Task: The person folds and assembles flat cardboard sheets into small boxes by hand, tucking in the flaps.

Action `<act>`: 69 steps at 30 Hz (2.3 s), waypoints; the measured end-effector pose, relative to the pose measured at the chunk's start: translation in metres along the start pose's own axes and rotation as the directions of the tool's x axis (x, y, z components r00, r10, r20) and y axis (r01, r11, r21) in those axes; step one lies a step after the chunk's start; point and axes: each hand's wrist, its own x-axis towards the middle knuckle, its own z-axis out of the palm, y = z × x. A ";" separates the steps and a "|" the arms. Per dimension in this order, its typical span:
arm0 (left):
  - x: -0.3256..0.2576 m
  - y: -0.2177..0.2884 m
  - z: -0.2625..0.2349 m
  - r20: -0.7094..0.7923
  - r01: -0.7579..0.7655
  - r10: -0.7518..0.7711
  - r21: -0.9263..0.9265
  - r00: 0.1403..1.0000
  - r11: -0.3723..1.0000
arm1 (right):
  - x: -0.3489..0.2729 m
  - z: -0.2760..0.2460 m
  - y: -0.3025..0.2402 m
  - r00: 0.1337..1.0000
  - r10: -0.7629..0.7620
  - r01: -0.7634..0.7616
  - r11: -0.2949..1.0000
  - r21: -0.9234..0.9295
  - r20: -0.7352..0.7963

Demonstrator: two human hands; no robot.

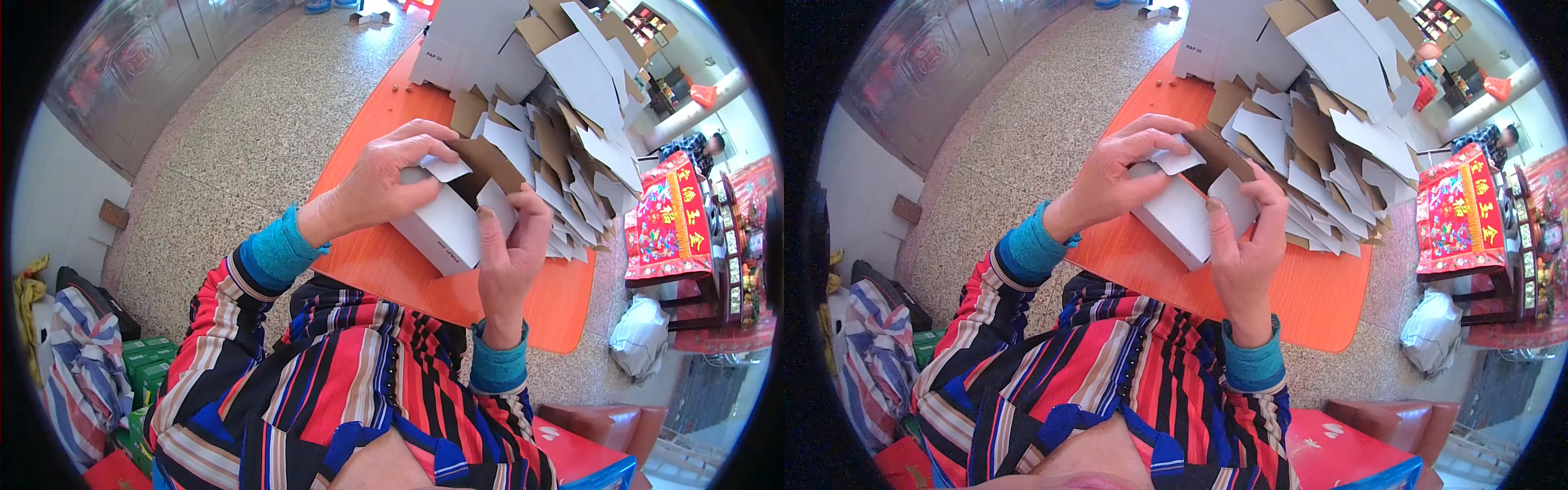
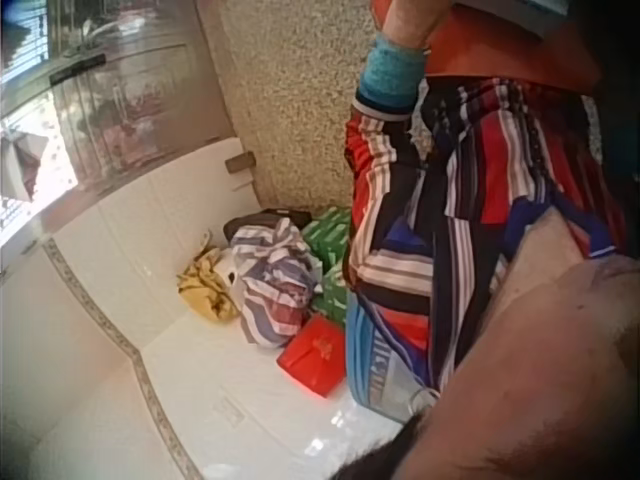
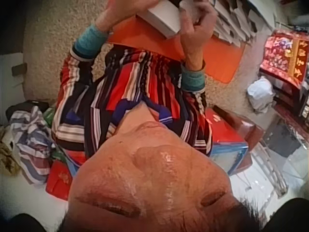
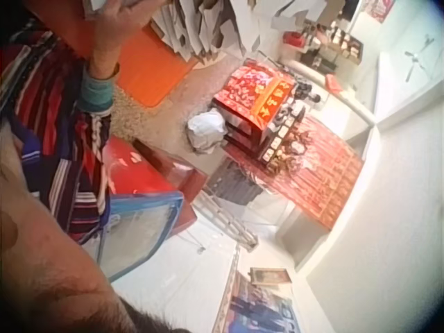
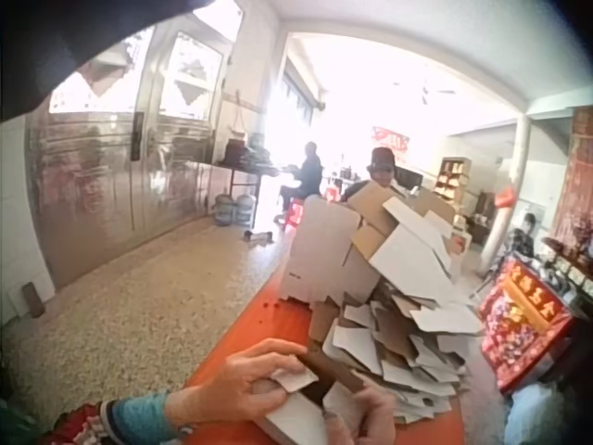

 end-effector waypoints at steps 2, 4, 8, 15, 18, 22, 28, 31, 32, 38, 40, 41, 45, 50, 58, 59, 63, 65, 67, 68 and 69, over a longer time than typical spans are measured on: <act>-0.002 -0.001 0.002 0.000 -0.048 0.048 0.017 0.999 0.999 | 0.003 0.002 -0.002 1.000 0.016 -0.015 0.992 0.128 -0.011; -0.004 0.000 0.003 0.000 -0.096 0.096 0.033 0.995 0.995 | 0.005 0.002 -0.003 0.999 0.034 -0.028 0.967 0.254 -0.020; -0.009 0.002 0.003 -0.010 0.090 -0.094 -0.226 0.995 0.970 | 0.002 0.000 0.010 0.998 -0.053 0.046 0.978 0.202 0.029; -0.005 0.002 -0.005 0.143 0.002 -0.002 0.002 0.990 1.000 | -0.001 -0.006 0.025 0.958 -0.233 0.235 0.972 0.006 0.167; 0.002 0.013 -0.014 0.255 -0.236 0.148 0.358 0.955 0.904 | -0.005 -0.007 0.029 0.957 -0.238 0.241 0.970 0.000 0.163; 0.005 0.016 -0.015 0.322 -0.307 0.163 0.471 0.933 0.827 | -0.006 -0.007 0.026 0.977 -0.179 0.161 0.975 0.154 0.115; 0.006 0.023 -0.011 0.355 -0.353 0.178 0.524 0.918 0.775 | -0.010 -0.009 0.028 0.981 -0.117 0.107 0.992 0.070 0.158; 0.009 0.032 -0.005 0.383 -0.389 0.184 0.572 0.905 0.722 | -0.009 -0.009 0.026 0.973 -0.134 0.142 0.990 -0.026 0.189; 0.010 0.036 -0.001 0.400 -0.394 0.164 0.605 0.902 0.691 | -0.008 -0.008 0.025 0.967 -0.148 0.160 0.986 -0.040 0.206; 0.018 0.035 0.001 0.458 -0.390 0.096 0.607 0.884 0.692 | -0.010 -0.006 0.027 0.966 -0.153 0.153 0.988 0.016 0.207; 0.019 0.036 -0.004 0.473 -0.388 0.088 0.589 0.877 0.709 | -0.008 -0.006 0.026 0.970 -0.148 0.141 0.989 0.048 0.193; 0.017 0.038 -0.007 0.433 -0.359 0.090 0.592 0.897 0.722 | -0.007 -0.007 0.022 0.971 -0.138 0.120 0.987 0.103 0.195; 0.007 0.039 -0.027 0.311 -0.270 0.094 0.593 0.946 0.758 | -0.002 -0.007 0.013 0.971 -0.116 0.058 0.962 0.268 0.209; -0.005 0.016 -0.049 -0.084 0.121 -0.101 0.294 0.991 0.948 | 0.002 -0.005 0.016 0.981 -0.119 0.080 0.968 0.238 0.156; -0.031 -0.022 -0.030 -0.080 0.485 -0.696 -0.660 0.713 0.573 | 0.010 0.012 0.008 0.999 -0.023 0.003 0.918 0.396 0.046; -0.033 -0.026 -0.026 -0.030 0.485 -0.737 -0.735 0.675 0.474 | 0.009 0.013 0.010 0.997 -0.054 0.033 0.941 0.338 0.053; -0.033 -0.027 -0.002 0.001 0.430 -0.763 -0.827 0.646 0.363 | 0.007 0.014 -0.009 0.999 0.019 -0.031 0.938 0.345 0.038; -0.034 -0.031 0.006 0.016 0.410 -0.770 -0.853 0.638 0.322 | 0.003 0.014 -0.011 0.997 -0.039 0.011 0.931 0.365 0.069; -0.034 -0.044 0.011 0.080 0.419 -0.766 -0.871 0.638 0.257 | 0.001 0.015 -0.012 0.987 -0.115 0.065 0.920 0.387 0.108; -0.036 -0.049 0.013 0.109 0.422 -0.764 -0.878 0.636 0.226 | 0.004 0.017 -0.016 0.956 -0.257 0.185 0.903 0.388 0.141; -0.037 -0.051 0.014 0.136 0.424 -0.761 -0.884 0.635 0.196 | 0.008 0.018 -0.019 0.903 -0.393 0.303 0.867 0.395 0.171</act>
